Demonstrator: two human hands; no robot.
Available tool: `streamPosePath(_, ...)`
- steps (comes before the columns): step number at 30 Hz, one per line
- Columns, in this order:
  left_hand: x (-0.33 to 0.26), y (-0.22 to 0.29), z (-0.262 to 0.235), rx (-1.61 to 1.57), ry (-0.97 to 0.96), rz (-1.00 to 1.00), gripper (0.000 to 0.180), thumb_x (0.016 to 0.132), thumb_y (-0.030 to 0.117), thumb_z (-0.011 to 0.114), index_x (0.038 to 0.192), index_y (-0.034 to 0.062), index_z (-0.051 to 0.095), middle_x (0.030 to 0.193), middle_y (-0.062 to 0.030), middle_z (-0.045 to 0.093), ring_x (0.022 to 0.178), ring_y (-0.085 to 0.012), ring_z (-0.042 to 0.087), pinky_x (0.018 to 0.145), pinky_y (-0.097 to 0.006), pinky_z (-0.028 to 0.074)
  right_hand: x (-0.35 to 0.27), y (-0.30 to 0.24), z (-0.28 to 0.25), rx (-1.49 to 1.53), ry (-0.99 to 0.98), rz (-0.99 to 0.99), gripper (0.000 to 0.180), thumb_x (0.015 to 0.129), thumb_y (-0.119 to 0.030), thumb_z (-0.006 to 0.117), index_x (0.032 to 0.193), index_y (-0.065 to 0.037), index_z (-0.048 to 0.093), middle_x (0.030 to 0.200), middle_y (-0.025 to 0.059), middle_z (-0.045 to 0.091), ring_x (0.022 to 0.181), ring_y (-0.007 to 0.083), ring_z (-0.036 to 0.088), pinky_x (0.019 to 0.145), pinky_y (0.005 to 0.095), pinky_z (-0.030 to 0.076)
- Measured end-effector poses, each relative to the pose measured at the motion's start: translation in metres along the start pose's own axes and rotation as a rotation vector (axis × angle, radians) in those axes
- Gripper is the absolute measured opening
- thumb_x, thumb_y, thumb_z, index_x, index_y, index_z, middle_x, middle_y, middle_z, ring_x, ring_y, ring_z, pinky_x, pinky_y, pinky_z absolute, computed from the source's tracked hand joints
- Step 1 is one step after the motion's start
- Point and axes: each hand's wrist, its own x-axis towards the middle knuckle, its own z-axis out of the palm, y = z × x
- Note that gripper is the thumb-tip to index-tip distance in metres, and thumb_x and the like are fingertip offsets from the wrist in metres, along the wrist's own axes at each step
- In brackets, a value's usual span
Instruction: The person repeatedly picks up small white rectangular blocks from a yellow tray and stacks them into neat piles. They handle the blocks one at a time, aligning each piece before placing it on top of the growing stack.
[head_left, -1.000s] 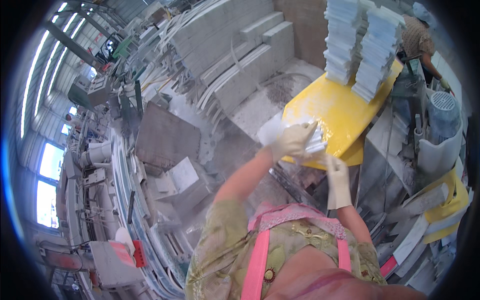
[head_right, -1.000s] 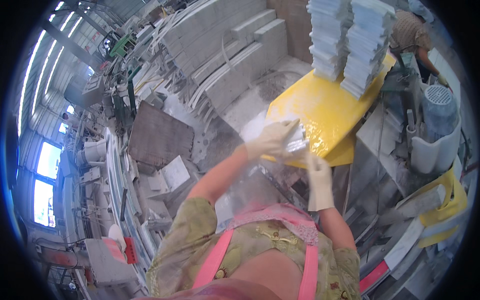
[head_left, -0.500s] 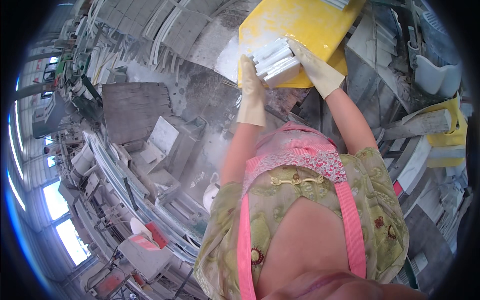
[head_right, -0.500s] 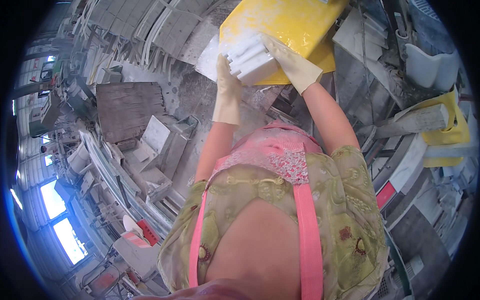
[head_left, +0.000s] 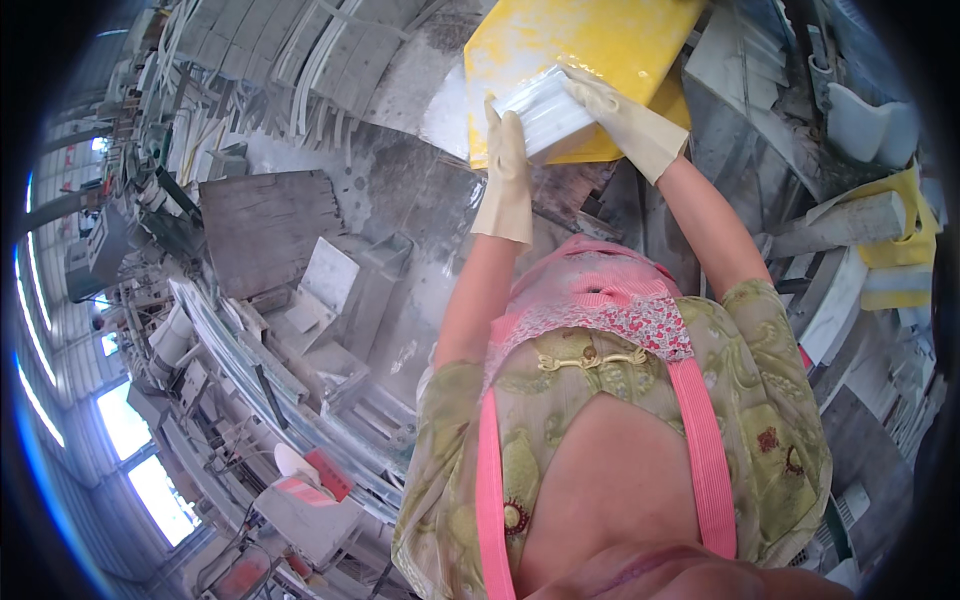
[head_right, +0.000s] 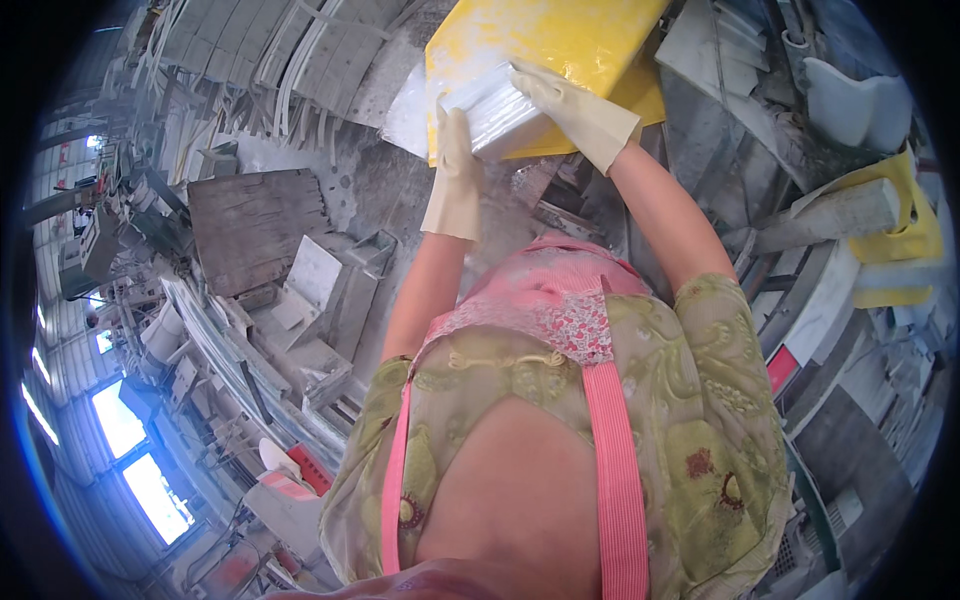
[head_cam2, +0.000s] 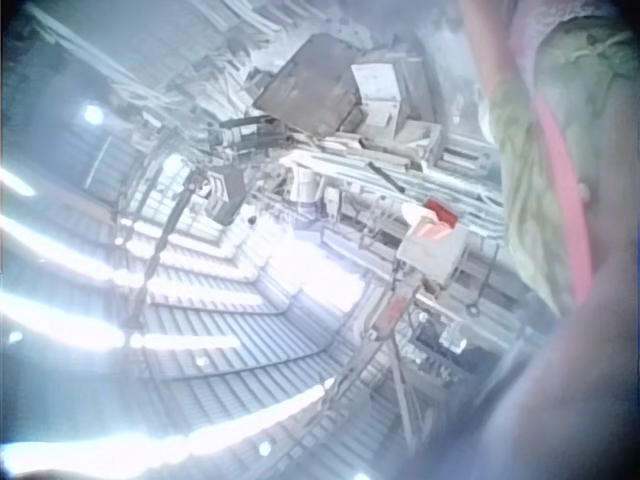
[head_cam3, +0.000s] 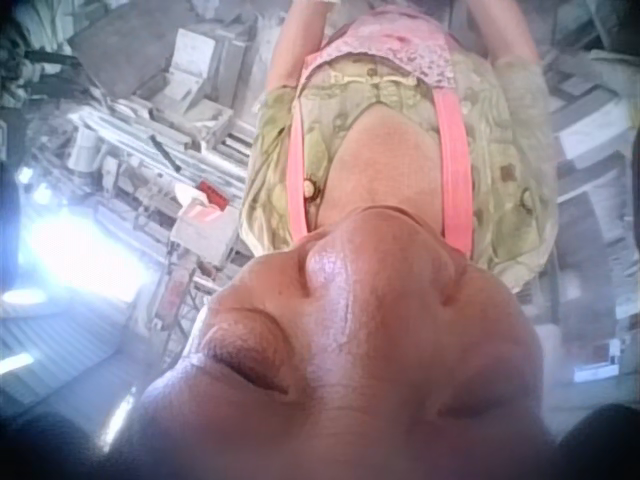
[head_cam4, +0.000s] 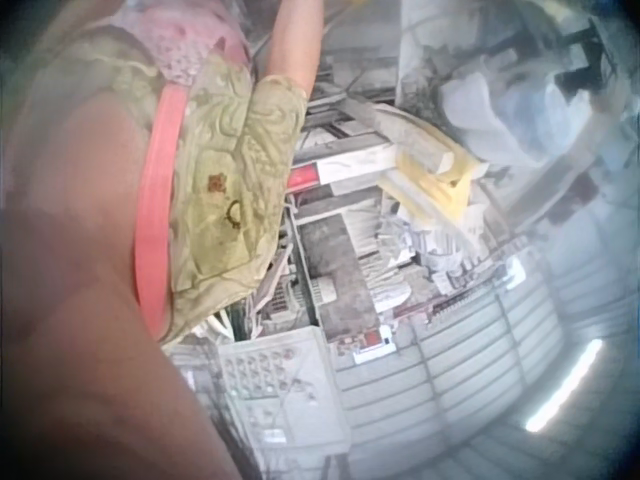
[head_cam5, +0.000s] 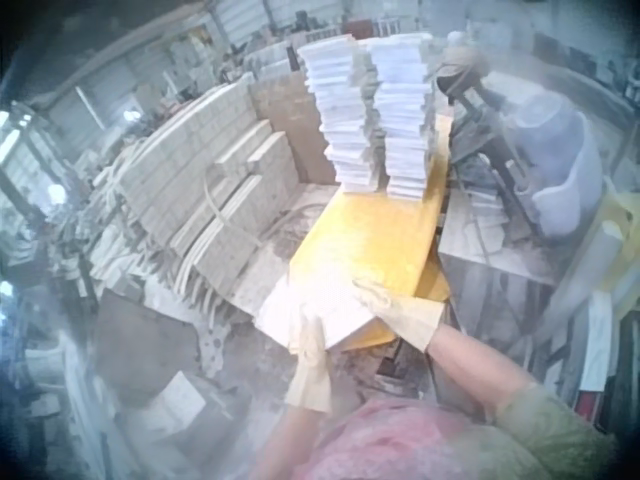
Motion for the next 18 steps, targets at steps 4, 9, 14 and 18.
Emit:
streamPosePath(4, -0.002, 0.008, 0.010, -0.228, 0.129, -0.095, 0.067, 0.102, 0.041, 0.045, 0.158, 0.0152, 0.019, 0.154, -0.0131, 0.036, 0.138, -0.0294, 0.041, 0.112, -0.042, 0.036, 0.000, 0.006, 0.000, -0.002, 0.042, -0.067, 0.056, 0.104, -0.034, 0.050, 0.147, 0.001, 0.044, 0.151, 0.0152, 0.045, 0.140, 0.0202, 0.040, 0.118, 0.0303, 0.026)
streamPosePath(9, -0.005, -0.004, 0.014, -0.262, 0.118, -0.075, 0.069, 0.103, 0.043, 0.045, 0.160, 0.0175, 0.015, 0.157, -0.0145, 0.031, 0.139, -0.0290, 0.040, 0.113, -0.043, 0.036, 0.000, 0.015, 0.001, 0.181, -0.051, 0.024, 0.062, 0.105, -0.041, 0.047, 0.153, -0.004, 0.037, 0.157, 0.0105, 0.038, 0.144, 0.0171, 0.034, 0.120, 0.0302, 0.024)
streamPosePath(14, 0.005, -0.006, -0.008, 0.223, 0.040, -0.127, 0.077, 0.101, 0.045, 0.049, 0.159, 0.0098, 0.012, 0.150, -0.0222, 0.040, 0.136, -0.0309, 0.045, 0.111, -0.039, 0.037, 0.007, 0.019, 0.002, 0.142, -0.011, -0.002, 0.061, 0.103, -0.037, 0.053, 0.151, -0.002, 0.040, 0.156, 0.0118, 0.040, 0.144, 0.0198, 0.033, 0.120, 0.0325, 0.022)
streamPosePath(18, 0.011, 0.056, -0.018, 0.936, -0.070, -0.084, 0.104, 0.088, 0.052, 0.066, 0.154, -0.0078, 0.014, 0.145, -0.0314, 0.045, 0.136, -0.0385, 0.046, 0.109, -0.038, 0.039, 0.013, 0.027, -0.001, -0.029, -0.074, -0.073, 0.065, 0.105, -0.037, 0.048, 0.156, -0.002, 0.028, 0.164, 0.0136, 0.023, 0.151, 0.0202, 0.018, 0.123, 0.0341, 0.014)
